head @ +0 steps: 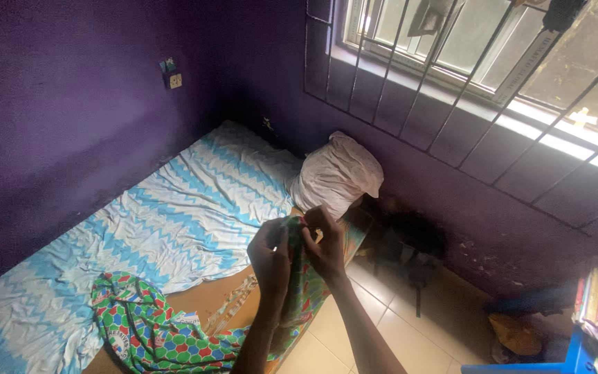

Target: The person picks up a colorful patterned cloth from a bed, spreads it out by hand, and folds it into a smaller rectangular shape.

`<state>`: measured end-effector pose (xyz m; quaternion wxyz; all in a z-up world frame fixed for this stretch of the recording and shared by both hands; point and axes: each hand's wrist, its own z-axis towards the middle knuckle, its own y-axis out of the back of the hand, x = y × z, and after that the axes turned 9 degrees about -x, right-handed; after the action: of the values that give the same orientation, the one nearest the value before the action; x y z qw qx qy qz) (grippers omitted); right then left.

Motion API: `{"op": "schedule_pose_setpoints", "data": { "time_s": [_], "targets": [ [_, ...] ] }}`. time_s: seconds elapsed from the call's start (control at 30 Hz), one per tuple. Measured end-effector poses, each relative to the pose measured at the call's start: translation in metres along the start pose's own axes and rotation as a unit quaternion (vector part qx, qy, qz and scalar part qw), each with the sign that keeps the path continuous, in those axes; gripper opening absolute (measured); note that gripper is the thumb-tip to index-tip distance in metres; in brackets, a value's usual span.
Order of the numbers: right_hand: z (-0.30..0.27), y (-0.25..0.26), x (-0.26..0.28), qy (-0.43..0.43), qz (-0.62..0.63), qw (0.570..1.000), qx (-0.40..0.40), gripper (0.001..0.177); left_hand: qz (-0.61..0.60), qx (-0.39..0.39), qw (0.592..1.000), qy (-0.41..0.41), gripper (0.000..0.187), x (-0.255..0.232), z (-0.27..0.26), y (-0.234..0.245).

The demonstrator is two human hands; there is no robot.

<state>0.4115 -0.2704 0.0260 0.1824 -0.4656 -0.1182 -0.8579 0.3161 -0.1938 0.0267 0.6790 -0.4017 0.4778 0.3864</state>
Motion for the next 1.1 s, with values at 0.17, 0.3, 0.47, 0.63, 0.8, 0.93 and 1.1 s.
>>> {"op": "schedule_pose_setpoints", "data": {
  "time_s": [0.17, 0.3, 0.47, 0.63, 0.8, 0.93, 1.1],
  "targets": [
    [-0.009, -0.003, -0.010, -0.186, 0.111, 0.974, 0.069, 0.023, 0.054, -0.051, 0.996, -0.041, 0.015, -0.003, 0.004, -0.001],
    [-0.017, -0.006, -0.041, -0.137, 0.054, 0.981, 0.126, 0.028, -0.013, -0.057, 0.998, -0.024, 0.016, -0.017, 0.004, -0.004],
    [-0.033, 0.005, -0.100, 0.055, -0.042, 0.976, 0.208, 0.056, -0.091, -0.038, 0.995, 0.018, 0.012, -0.055, 0.008, 0.008],
    [-0.061, 0.024, -0.146, -0.049, -0.200, 0.935, 0.290, 0.066, -0.015, -0.072, 0.994, -0.083, 0.008, -0.090, 0.012, 0.031],
    [-0.077, 0.034, -0.184, -0.136, -0.284, 0.913, 0.257, 0.049, -0.036, -0.095, 0.994, -0.046, 0.007, -0.099, 0.016, 0.044],
    [-0.075, 0.027, -0.192, -0.255, -0.186, 0.934, 0.169, 0.030, 0.008, -0.096, 0.991, -0.088, 0.009, -0.086, 0.017, 0.045],
    [-0.049, 0.015, -0.159, -0.220, 0.013, 0.970, 0.098, 0.036, -0.016, -0.105, 0.990, -0.095, 0.006, -0.069, 0.020, 0.047]
  ]
}}
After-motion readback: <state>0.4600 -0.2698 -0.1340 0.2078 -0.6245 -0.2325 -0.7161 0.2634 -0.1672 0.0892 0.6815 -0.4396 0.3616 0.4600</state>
